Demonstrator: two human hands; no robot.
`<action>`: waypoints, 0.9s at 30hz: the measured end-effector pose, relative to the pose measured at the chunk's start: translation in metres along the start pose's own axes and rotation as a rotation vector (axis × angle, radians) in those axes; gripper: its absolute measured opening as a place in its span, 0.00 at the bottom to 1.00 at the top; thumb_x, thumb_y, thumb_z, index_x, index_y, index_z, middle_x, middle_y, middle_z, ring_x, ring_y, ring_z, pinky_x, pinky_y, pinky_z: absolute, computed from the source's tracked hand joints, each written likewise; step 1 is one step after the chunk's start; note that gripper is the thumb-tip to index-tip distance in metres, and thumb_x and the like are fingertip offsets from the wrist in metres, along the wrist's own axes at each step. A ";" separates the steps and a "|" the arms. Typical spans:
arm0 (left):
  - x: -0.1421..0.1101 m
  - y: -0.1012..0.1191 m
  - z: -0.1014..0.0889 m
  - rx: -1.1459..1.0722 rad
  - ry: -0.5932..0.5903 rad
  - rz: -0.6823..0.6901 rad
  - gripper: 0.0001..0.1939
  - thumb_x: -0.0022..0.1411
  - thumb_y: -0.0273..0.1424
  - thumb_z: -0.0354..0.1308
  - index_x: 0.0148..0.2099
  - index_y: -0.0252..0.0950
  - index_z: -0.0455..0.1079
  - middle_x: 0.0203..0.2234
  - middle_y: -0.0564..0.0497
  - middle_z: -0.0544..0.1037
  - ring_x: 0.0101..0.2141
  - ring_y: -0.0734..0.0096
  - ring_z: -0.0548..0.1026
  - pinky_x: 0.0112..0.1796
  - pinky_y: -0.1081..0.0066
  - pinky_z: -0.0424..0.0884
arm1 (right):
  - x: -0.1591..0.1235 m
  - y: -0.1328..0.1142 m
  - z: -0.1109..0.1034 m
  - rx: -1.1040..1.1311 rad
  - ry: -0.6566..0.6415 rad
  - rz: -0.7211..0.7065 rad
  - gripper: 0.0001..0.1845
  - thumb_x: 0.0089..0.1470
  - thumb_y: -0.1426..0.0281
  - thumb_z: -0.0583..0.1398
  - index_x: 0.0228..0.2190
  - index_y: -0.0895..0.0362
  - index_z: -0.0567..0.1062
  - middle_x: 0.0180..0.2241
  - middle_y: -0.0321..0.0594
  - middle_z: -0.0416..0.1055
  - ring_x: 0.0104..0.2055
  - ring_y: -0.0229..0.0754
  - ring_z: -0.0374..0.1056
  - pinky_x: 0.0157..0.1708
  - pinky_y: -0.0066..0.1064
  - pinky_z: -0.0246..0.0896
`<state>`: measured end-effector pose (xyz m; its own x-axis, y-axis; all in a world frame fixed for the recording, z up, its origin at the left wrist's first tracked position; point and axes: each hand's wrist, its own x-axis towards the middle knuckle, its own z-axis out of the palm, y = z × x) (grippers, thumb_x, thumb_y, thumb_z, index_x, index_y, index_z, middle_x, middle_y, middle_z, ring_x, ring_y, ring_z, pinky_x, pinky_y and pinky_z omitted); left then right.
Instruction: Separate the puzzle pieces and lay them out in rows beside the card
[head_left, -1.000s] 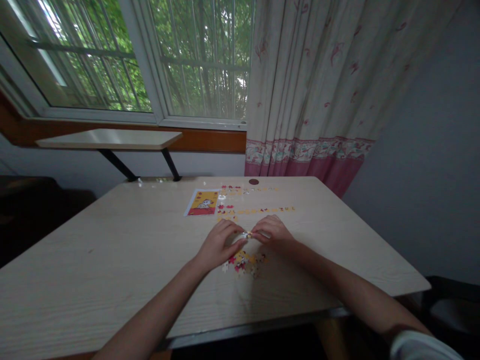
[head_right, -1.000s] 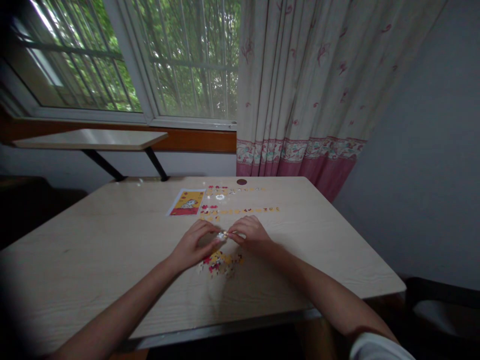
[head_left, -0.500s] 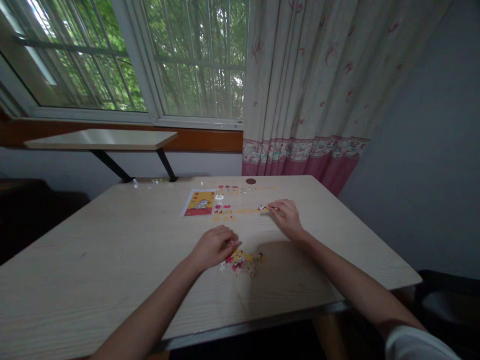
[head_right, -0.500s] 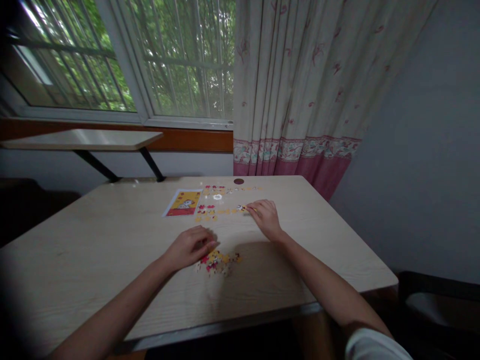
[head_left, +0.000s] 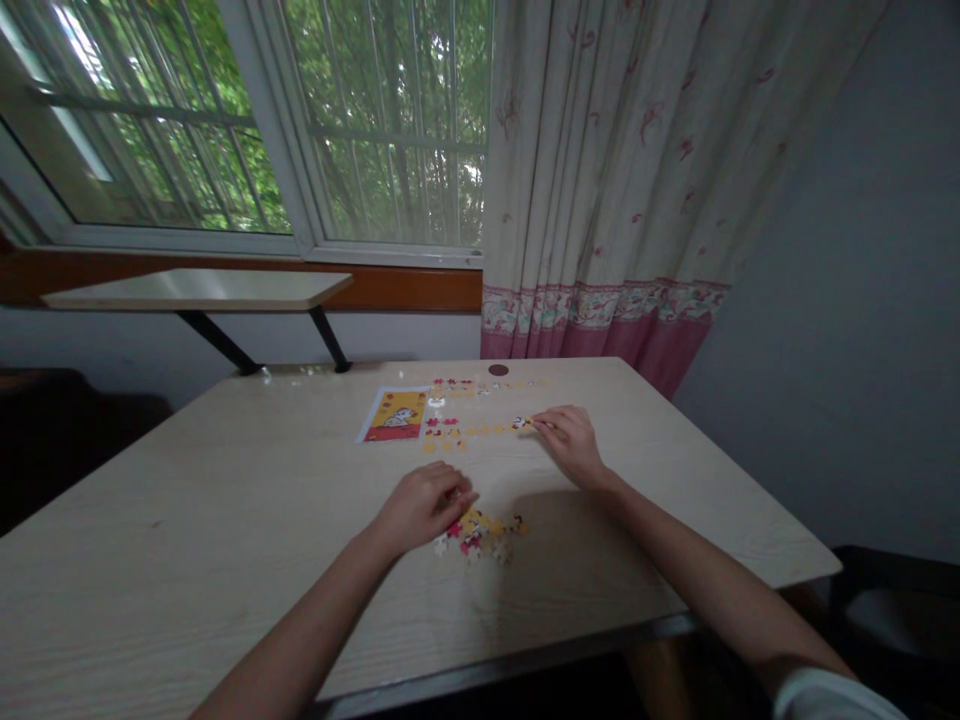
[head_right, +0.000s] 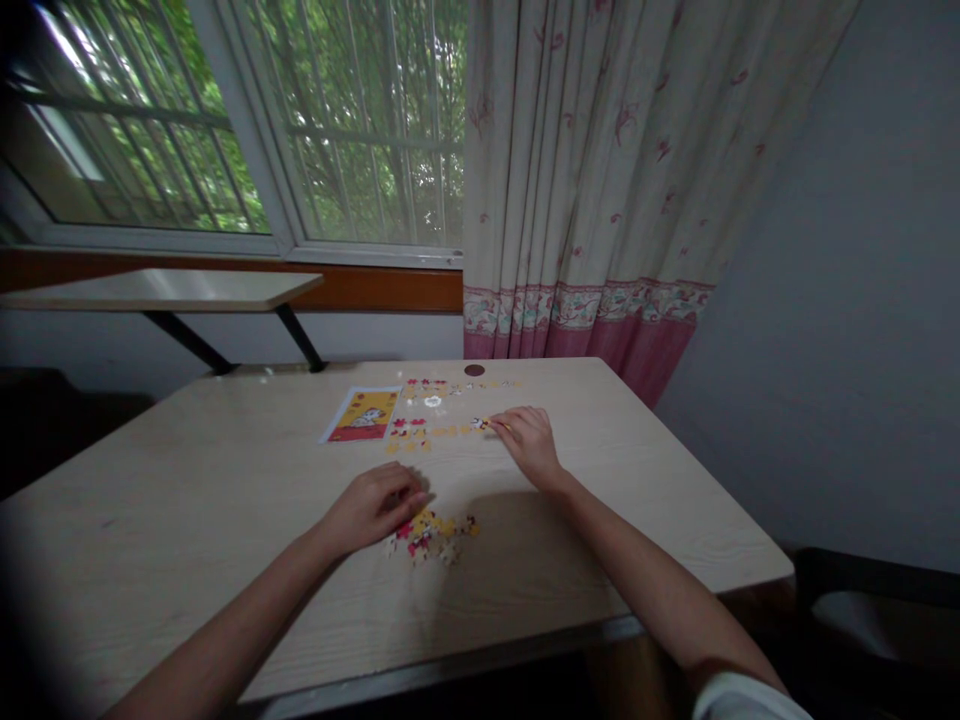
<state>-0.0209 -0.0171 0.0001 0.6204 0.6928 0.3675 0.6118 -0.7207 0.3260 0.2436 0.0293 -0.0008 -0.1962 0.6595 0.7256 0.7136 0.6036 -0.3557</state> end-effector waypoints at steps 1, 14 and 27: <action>0.000 0.000 0.000 0.002 0.003 0.000 0.13 0.62 0.37 0.47 0.30 0.35 0.65 0.22 0.51 0.69 0.26 0.72 0.66 0.29 0.74 0.61 | 0.000 0.000 0.000 -0.001 -0.001 0.000 0.11 0.56 0.63 0.55 0.33 0.54 0.76 0.31 0.41 0.73 0.37 0.41 0.65 0.41 0.36 0.52; 0.000 0.000 0.000 0.010 0.003 -0.007 0.14 0.62 0.37 0.47 0.30 0.35 0.67 0.22 0.51 0.70 0.26 0.72 0.67 0.29 0.74 0.62 | -0.001 0.002 0.000 -0.020 -0.021 0.013 0.11 0.55 0.64 0.55 0.33 0.53 0.76 0.32 0.40 0.73 0.37 0.41 0.65 0.41 0.35 0.52; 0.000 0.000 -0.001 0.016 0.000 -0.003 0.14 0.63 0.37 0.47 0.29 0.35 0.65 0.21 0.52 0.68 0.26 0.73 0.66 0.27 0.74 0.60 | 0.060 0.061 0.048 -0.020 -0.315 0.319 0.11 0.51 0.65 0.57 0.31 0.58 0.77 0.29 0.40 0.74 0.30 0.37 0.66 0.29 0.25 0.54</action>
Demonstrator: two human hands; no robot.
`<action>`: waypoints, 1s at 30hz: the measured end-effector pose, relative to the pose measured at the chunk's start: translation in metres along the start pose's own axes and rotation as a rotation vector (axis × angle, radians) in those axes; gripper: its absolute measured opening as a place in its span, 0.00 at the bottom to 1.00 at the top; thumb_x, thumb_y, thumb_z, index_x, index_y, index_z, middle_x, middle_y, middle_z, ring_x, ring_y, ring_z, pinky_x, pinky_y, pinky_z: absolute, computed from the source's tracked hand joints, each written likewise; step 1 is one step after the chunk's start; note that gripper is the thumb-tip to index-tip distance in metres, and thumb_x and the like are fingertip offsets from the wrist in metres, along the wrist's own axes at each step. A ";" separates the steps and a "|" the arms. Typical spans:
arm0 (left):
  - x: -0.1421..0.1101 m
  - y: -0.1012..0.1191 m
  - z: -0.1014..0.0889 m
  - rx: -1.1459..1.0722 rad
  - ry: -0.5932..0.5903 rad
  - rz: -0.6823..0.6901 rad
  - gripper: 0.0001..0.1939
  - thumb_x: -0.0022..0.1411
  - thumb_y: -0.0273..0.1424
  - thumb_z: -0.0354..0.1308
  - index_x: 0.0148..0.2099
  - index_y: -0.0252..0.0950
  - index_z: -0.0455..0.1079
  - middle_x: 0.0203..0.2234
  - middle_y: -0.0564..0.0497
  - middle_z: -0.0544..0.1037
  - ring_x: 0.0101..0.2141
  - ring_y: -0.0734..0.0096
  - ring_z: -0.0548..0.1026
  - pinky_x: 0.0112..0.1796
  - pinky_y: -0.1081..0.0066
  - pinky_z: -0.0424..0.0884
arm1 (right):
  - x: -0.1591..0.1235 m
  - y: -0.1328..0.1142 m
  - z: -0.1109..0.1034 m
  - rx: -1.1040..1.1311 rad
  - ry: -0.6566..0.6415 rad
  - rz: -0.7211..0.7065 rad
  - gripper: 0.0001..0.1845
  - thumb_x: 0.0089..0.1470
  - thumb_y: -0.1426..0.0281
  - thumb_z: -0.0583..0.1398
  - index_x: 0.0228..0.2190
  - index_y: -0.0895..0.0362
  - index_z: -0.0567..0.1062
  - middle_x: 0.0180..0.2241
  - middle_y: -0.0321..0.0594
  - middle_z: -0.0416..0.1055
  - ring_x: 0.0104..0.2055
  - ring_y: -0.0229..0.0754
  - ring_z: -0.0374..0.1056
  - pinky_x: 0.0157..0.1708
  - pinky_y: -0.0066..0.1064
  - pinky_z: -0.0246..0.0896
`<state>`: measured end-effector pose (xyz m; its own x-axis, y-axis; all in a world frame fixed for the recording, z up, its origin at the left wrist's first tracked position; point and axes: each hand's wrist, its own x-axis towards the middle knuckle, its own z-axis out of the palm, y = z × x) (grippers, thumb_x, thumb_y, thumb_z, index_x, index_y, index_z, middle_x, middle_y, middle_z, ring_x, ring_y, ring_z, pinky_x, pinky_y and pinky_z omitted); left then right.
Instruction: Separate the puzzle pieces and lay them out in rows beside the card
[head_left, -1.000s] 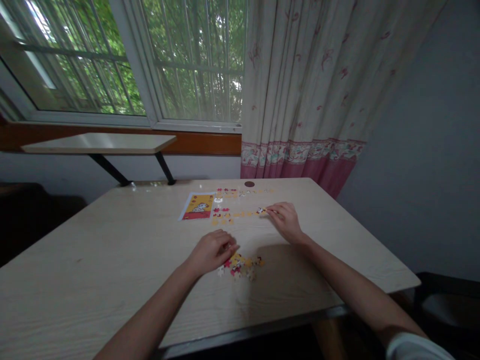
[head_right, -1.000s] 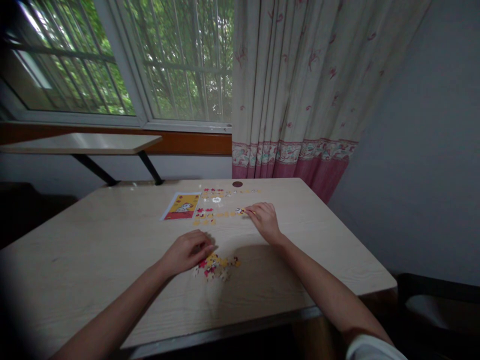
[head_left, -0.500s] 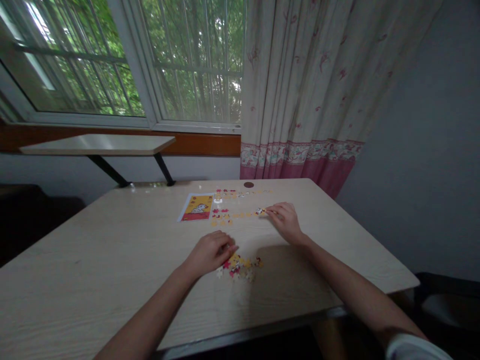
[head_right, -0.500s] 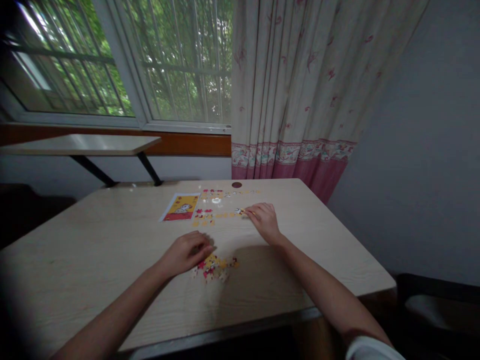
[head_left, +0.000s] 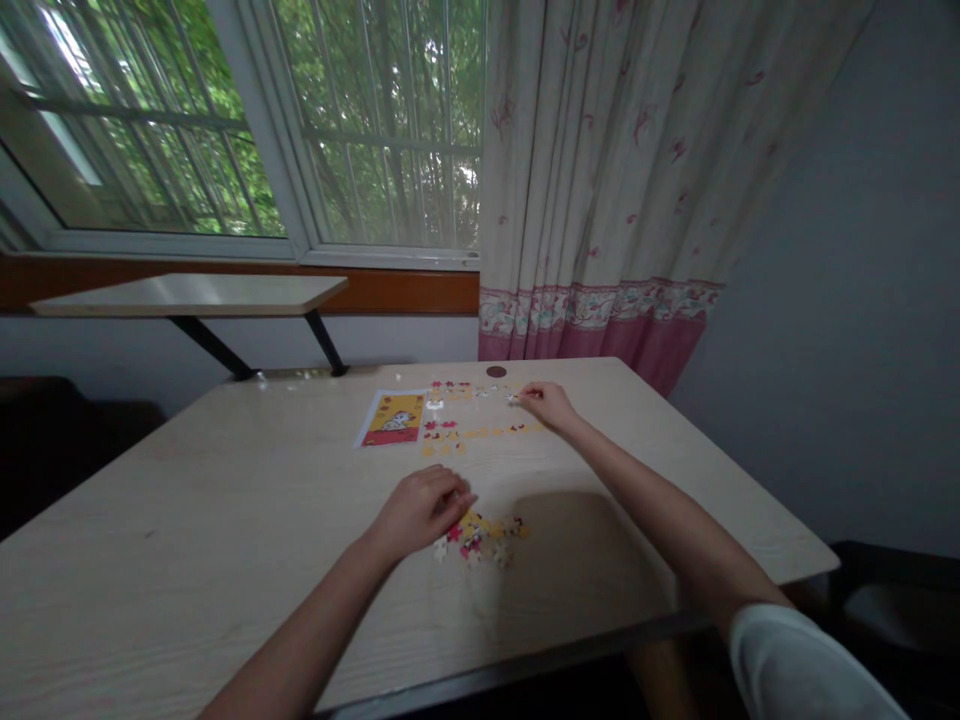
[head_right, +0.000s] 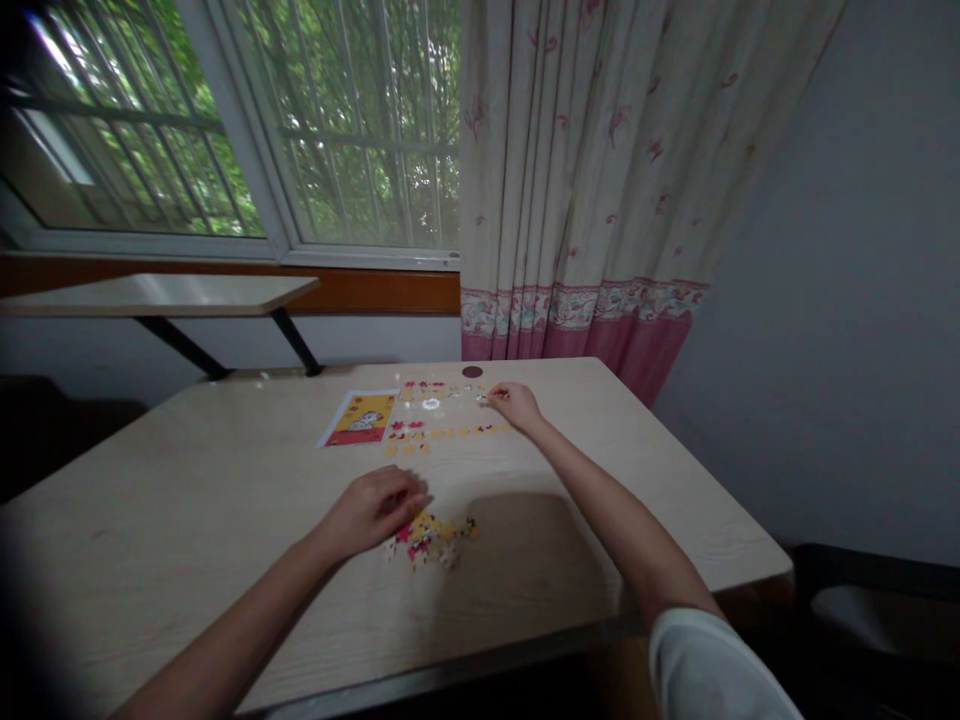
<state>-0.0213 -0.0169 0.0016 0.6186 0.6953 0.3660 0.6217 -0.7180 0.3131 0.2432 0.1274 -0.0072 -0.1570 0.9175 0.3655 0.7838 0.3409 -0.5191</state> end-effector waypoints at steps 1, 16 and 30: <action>0.000 0.000 -0.001 0.000 -0.003 -0.003 0.14 0.63 0.37 0.47 0.29 0.35 0.65 0.21 0.52 0.68 0.26 0.73 0.66 0.27 0.74 0.60 | 0.008 0.003 0.005 -0.010 -0.015 0.008 0.12 0.51 0.65 0.57 0.32 0.59 0.76 0.29 0.40 0.74 0.30 0.36 0.66 0.29 0.25 0.54; -0.002 -0.002 0.000 -0.007 -0.008 -0.003 0.12 0.62 0.34 0.47 0.31 0.34 0.66 0.22 0.51 0.69 0.26 0.72 0.66 0.29 0.74 0.60 | 0.041 -0.008 0.028 -0.264 -0.142 0.005 0.10 0.49 0.67 0.57 0.32 0.55 0.77 0.34 0.41 0.74 0.38 0.41 0.68 0.36 0.27 0.57; -0.001 -0.001 -0.002 -0.006 -0.005 -0.017 0.12 0.61 0.33 0.48 0.30 0.34 0.66 0.21 0.52 0.69 0.25 0.73 0.65 0.28 0.74 0.59 | 0.048 -0.021 0.034 -0.321 -0.152 0.045 0.10 0.50 0.68 0.56 0.34 0.54 0.76 0.38 0.41 0.74 0.41 0.42 0.67 0.40 0.28 0.57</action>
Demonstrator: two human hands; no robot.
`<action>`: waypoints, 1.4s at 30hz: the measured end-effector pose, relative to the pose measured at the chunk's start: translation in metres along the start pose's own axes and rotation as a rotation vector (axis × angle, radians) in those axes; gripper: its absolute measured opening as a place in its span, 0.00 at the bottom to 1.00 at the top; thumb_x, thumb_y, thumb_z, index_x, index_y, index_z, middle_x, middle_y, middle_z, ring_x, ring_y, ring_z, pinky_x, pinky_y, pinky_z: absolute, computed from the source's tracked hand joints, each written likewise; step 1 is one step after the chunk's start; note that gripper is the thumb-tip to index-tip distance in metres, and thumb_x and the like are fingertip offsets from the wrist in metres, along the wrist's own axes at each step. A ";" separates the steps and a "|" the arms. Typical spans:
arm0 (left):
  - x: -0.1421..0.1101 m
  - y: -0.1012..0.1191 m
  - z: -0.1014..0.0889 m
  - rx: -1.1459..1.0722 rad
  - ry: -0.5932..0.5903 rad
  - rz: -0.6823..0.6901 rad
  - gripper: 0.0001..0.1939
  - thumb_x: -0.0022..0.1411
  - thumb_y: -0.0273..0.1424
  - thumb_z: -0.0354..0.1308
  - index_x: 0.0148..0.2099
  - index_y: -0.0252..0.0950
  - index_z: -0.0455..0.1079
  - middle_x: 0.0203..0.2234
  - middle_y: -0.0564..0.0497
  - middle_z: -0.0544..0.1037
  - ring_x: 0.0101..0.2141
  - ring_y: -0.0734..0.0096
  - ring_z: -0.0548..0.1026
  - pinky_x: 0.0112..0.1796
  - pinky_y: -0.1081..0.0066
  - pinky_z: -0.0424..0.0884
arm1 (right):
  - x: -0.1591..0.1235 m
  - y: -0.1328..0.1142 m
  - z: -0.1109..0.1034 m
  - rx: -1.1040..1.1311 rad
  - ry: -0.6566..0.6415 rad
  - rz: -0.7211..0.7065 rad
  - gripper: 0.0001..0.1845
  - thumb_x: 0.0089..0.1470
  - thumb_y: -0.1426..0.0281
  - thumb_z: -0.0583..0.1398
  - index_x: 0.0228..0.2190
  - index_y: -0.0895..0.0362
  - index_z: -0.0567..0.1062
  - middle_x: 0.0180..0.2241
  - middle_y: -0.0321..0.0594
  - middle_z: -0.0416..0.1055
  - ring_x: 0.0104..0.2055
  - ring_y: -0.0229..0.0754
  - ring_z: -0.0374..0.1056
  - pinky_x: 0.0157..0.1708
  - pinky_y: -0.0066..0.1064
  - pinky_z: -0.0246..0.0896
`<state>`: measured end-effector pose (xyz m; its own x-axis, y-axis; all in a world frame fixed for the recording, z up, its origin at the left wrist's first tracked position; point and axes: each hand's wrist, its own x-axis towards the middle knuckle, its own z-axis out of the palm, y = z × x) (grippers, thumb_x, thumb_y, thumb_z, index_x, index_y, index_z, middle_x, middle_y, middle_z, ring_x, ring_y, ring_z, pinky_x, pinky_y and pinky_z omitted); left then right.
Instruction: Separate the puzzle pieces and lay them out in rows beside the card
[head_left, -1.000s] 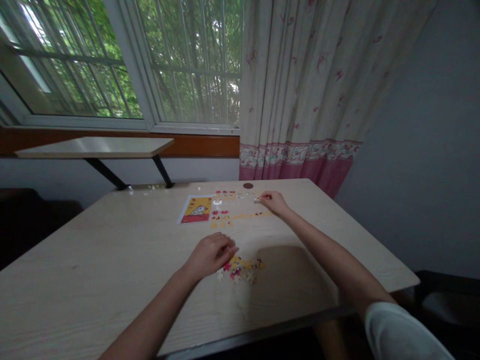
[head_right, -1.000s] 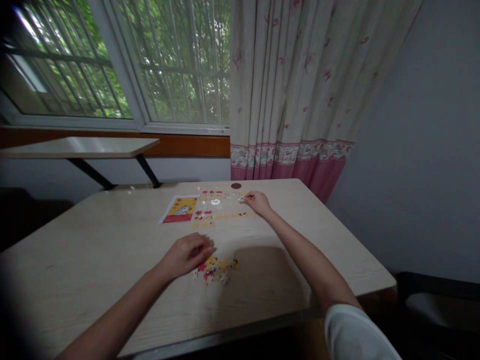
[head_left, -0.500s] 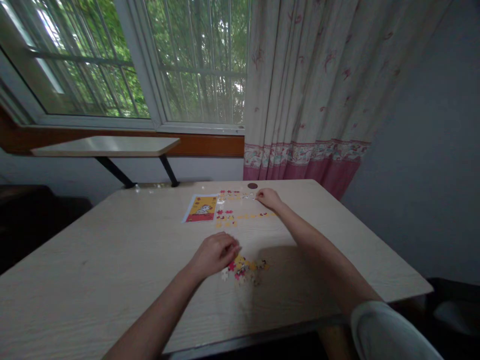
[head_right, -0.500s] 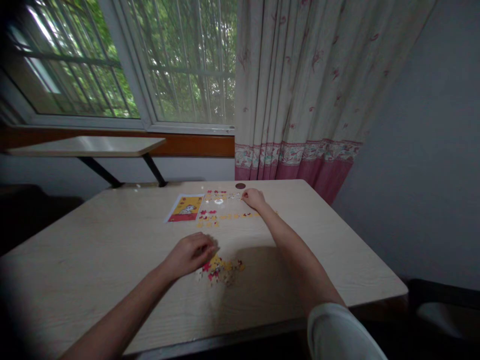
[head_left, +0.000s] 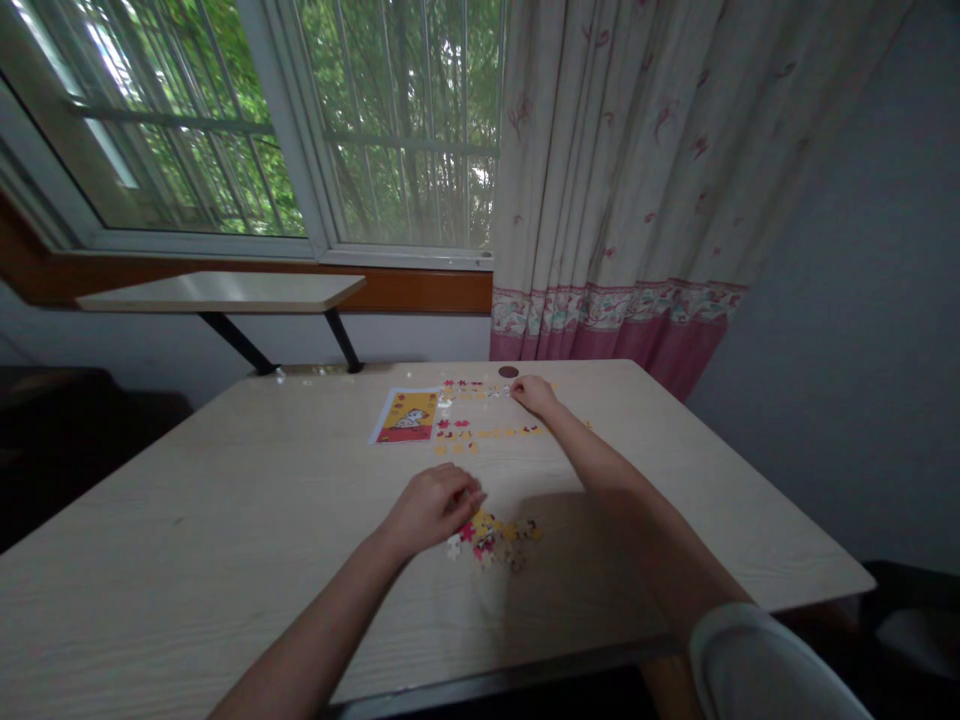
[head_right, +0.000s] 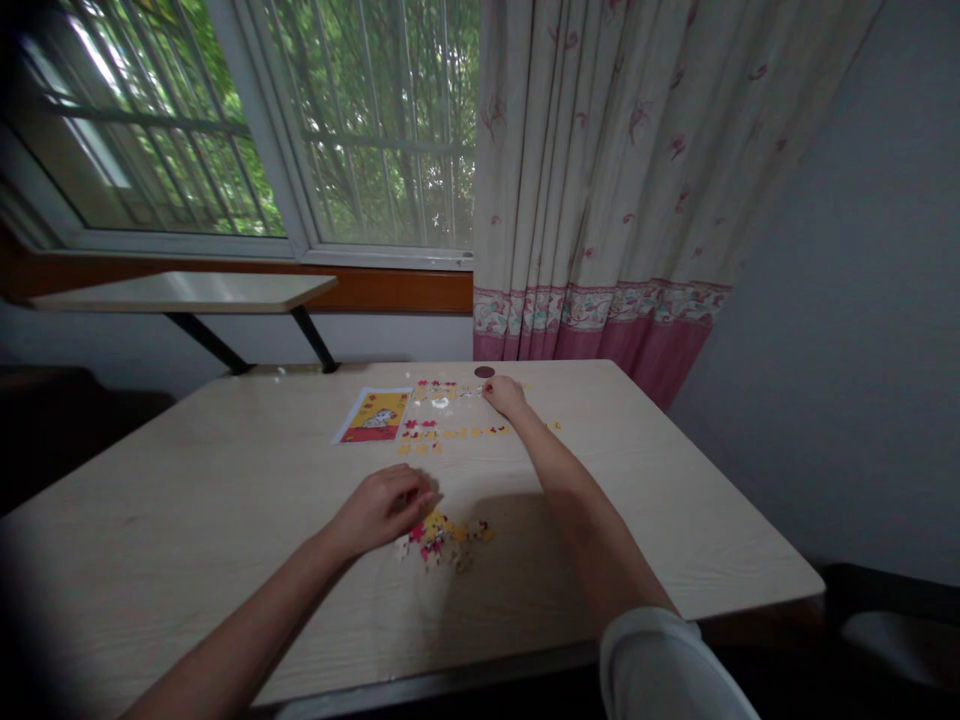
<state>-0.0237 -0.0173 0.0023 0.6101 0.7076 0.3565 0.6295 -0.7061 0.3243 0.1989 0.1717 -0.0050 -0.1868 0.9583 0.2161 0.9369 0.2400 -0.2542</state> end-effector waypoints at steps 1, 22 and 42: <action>0.000 0.000 0.000 0.000 0.002 0.000 0.11 0.61 0.33 0.48 0.30 0.34 0.66 0.21 0.52 0.69 0.25 0.73 0.65 0.28 0.74 0.59 | 0.000 0.000 0.000 0.001 0.002 0.002 0.10 0.50 0.68 0.56 0.34 0.54 0.76 0.38 0.41 0.74 0.41 0.42 0.67 0.39 0.28 0.57; -0.008 -0.014 -0.027 -0.376 -0.395 -0.192 0.10 0.53 0.35 0.55 0.27 0.32 0.64 0.20 0.56 0.64 0.22 0.78 0.60 0.23 0.78 0.55 | -0.096 -0.013 -0.023 0.170 -0.003 -0.476 0.09 0.52 0.70 0.55 0.31 0.57 0.76 0.28 0.38 0.73 0.30 0.35 0.66 0.32 0.24 0.54; -0.012 -0.012 -0.023 -0.402 -0.460 -0.148 0.07 0.42 0.22 0.55 0.28 0.34 0.64 0.22 0.58 0.64 0.23 0.79 0.60 0.24 0.78 0.56 | -0.160 -0.022 -0.028 0.350 -0.032 -0.549 0.06 0.50 0.70 0.58 0.29 0.56 0.75 0.26 0.36 0.73 0.29 0.35 0.67 0.35 0.27 0.57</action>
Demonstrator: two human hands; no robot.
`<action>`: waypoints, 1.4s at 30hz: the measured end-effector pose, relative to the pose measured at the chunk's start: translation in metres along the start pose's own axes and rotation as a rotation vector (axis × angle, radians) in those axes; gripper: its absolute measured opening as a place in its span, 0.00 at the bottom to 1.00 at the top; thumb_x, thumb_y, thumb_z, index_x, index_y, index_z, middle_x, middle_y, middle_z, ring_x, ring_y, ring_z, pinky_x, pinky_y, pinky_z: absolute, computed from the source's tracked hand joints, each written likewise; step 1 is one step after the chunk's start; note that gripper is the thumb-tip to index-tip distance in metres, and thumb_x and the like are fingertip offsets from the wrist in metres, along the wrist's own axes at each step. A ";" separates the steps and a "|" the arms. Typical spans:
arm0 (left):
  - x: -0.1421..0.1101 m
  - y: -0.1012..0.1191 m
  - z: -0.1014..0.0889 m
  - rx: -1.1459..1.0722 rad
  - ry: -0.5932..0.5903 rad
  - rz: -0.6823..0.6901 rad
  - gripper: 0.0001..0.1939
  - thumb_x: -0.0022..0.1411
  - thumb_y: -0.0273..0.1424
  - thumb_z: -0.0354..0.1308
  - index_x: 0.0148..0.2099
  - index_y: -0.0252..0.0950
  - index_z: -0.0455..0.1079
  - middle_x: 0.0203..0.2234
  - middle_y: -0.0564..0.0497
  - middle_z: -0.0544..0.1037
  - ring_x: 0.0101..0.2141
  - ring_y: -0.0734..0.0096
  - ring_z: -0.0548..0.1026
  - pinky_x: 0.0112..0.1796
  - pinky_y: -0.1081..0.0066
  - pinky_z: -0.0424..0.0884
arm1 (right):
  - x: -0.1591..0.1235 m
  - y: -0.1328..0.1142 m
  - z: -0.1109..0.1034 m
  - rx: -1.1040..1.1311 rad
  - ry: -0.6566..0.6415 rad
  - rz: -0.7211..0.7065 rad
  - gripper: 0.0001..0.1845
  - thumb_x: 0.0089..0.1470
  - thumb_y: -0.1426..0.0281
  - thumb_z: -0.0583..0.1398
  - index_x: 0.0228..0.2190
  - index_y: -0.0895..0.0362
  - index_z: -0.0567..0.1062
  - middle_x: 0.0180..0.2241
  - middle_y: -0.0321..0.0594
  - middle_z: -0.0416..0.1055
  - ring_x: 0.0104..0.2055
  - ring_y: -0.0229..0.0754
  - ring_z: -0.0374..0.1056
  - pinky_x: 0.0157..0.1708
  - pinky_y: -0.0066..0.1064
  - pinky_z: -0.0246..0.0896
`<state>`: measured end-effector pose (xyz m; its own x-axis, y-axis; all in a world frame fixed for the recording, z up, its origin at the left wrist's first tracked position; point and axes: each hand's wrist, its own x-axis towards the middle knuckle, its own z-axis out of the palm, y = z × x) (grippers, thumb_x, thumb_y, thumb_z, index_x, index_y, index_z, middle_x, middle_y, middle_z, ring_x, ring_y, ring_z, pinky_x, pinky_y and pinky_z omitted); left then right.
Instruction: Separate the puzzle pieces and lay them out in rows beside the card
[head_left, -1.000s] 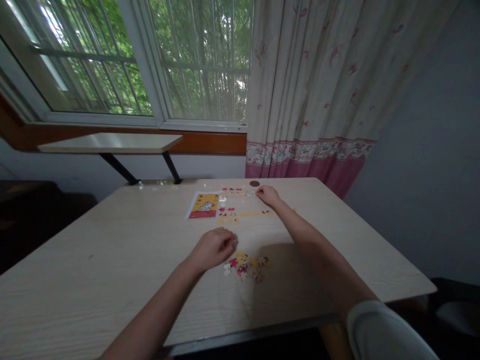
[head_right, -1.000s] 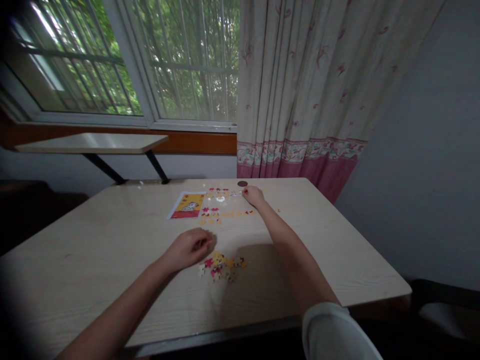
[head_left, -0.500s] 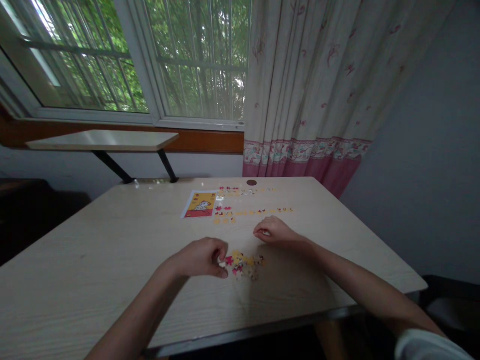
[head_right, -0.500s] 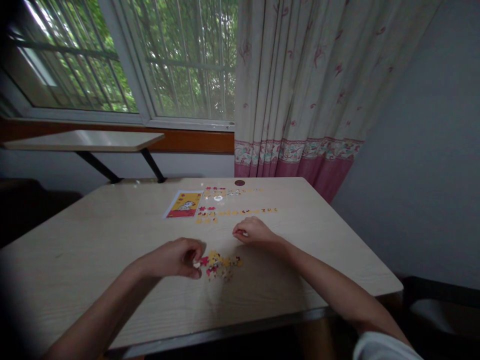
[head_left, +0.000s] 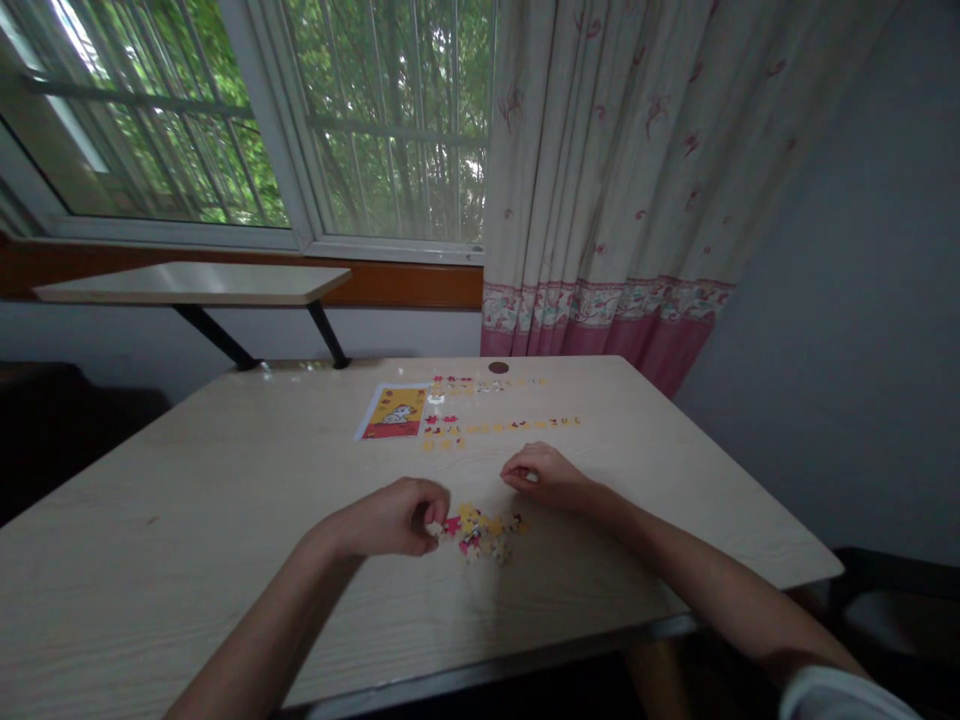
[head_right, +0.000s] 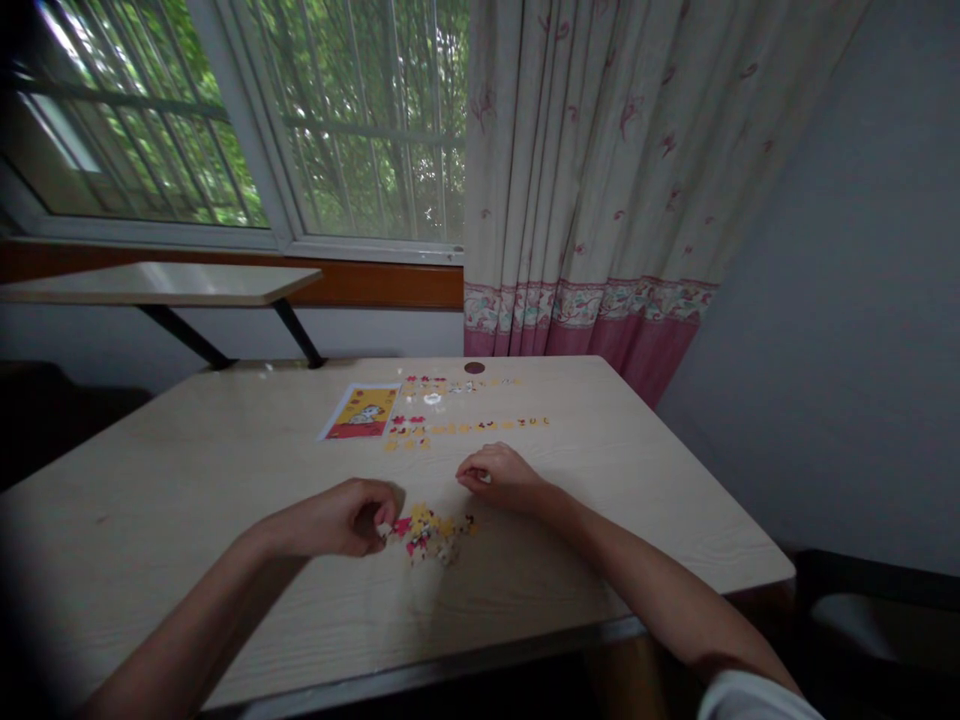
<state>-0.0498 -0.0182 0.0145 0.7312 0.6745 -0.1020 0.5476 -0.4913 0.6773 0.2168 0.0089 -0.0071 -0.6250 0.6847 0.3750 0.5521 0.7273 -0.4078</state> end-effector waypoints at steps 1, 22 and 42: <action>0.000 0.001 0.000 -0.018 0.006 0.007 0.07 0.42 0.21 0.54 0.27 0.34 0.63 0.22 0.58 0.63 0.23 0.79 0.59 0.24 0.78 0.55 | 0.000 0.000 0.000 0.001 -0.001 0.002 0.06 0.51 0.70 0.58 0.29 0.56 0.76 0.26 0.36 0.73 0.29 0.35 0.66 0.35 0.27 0.57; 0.031 0.008 0.030 -0.592 0.330 0.007 0.14 0.52 0.39 0.59 0.30 0.31 0.65 0.15 0.60 0.58 0.18 0.83 0.53 0.19 0.79 0.50 | -0.002 -0.026 0.019 0.145 0.161 -0.080 0.10 0.52 0.64 0.57 0.29 0.56 0.75 0.22 0.36 0.72 0.25 0.34 0.66 0.31 0.25 0.59; 0.037 0.008 0.034 -0.651 0.396 0.022 0.14 0.51 0.39 0.60 0.30 0.32 0.66 0.15 0.60 0.58 0.17 0.83 0.53 0.20 0.78 0.49 | -0.004 -0.030 0.022 0.026 0.305 -0.026 0.06 0.51 0.66 0.58 0.27 0.55 0.73 0.20 0.34 0.69 0.25 0.35 0.63 0.31 0.28 0.55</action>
<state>-0.0038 -0.0161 -0.0086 0.4713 0.8760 0.1023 0.0947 -0.1656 0.9816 0.1907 -0.0165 -0.0148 -0.4418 0.6518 0.6164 0.5218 0.7457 -0.4144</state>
